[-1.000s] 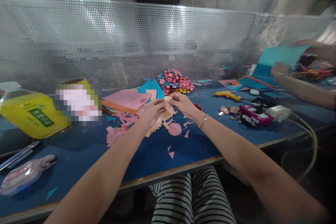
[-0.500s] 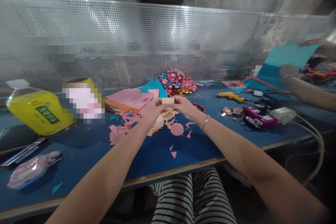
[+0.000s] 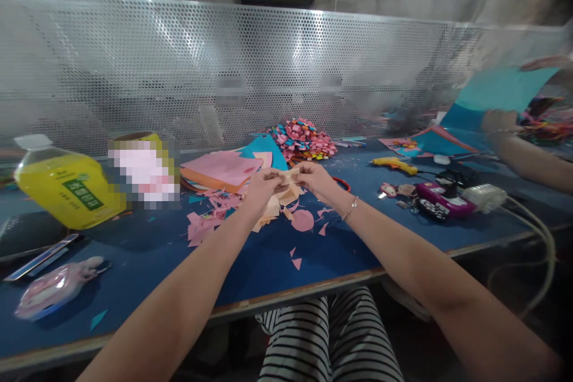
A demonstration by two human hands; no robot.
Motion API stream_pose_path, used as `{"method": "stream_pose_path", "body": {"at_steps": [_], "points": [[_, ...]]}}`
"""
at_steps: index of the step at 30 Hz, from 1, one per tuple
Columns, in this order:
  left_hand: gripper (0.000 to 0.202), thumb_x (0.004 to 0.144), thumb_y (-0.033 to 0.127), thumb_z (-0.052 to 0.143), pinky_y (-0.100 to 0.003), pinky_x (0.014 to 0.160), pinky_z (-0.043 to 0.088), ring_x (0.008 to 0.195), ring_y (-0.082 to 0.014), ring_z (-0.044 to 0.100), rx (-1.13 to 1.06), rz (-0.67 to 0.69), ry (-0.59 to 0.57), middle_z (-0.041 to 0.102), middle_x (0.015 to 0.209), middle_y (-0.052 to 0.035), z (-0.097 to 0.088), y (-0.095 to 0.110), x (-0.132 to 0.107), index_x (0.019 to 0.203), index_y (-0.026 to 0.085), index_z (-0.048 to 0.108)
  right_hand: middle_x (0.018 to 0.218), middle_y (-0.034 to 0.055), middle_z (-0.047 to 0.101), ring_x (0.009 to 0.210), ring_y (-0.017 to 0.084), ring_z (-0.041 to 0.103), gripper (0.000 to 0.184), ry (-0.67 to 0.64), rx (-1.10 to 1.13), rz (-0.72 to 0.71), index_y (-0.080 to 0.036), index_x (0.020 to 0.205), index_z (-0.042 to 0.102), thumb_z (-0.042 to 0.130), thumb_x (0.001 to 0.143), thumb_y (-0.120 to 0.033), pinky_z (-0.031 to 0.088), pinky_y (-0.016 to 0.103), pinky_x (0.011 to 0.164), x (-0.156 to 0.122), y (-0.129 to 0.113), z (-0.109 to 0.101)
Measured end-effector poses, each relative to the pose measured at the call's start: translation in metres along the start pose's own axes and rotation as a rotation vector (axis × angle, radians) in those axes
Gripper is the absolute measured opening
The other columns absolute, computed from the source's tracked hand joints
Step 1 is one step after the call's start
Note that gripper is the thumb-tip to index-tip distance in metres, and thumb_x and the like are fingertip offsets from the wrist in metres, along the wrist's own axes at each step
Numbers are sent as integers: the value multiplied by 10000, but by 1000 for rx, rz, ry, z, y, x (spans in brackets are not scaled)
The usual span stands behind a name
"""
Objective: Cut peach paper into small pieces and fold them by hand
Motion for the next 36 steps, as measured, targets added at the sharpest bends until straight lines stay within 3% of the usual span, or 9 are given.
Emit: {"method": "stream_pose_path", "body": {"at_steps": [7, 11, 16, 21, 36], "points": [[57, 526, 132, 563, -334, 745, 512, 614, -119, 592, -83, -2, -11, 600, 606, -4, 0, 1, 1, 563, 147, 603, 605, -7, 571, 587, 92, 525, 79, 72, 133, 81, -157, 612, 599, 590, 534, -159, 455, 263, 667, 0, -1, -1], [78, 584, 164, 531, -338, 744, 515, 628, -117, 585, -73, 33, 31, 594, 615, -13, -3, 1, 4, 547, 143, 596, 687, 29, 620, 667, 123, 571, 96, 56, 174, 17, -153, 585, 620, 534, 590, -197, 475, 286, 717, 1, -2, -2], [156, 577, 236, 672, -328, 737, 517, 645, -111, 600, 43, 76, -2, 583, 669, 0, -3, 2, 3, 639, 135, 570, 726, 16, 622, 687, 105, 565, 135, 3, 0, -70, -165, 698, 651, 640, 604, -261, 475, 269, 719, 1, -4, -1], [279, 559, 212, 718, -329, 670, 531, 565, -120, 618, -3, 65, 35, 577, 656, 19, -4, 4, 2, 735, 155, 510, 736, 6, 608, 673, 95, 558, 180, 55, -113, -100, -177, 792, 636, 630, 620, -231, 485, 252, 663, 2, -4, -3], [225, 566, 200, 719, -286, 632, 520, 557, -122, 623, -86, -5, 33, 609, 619, 5, -6, 0, 4, 699, 138, 548, 751, 15, 623, 692, 106, 572, 170, 48, -270, -141, -155, 798, 619, 584, 638, -201, 482, 248, 662, 2, -7, -5]]}}
Point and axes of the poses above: each hand's wrist, its own x-axis towards the middle knuckle, its own z-axis out of the palm, y = z × x, the point moved 3 cm from there along x, towards the middle knuckle
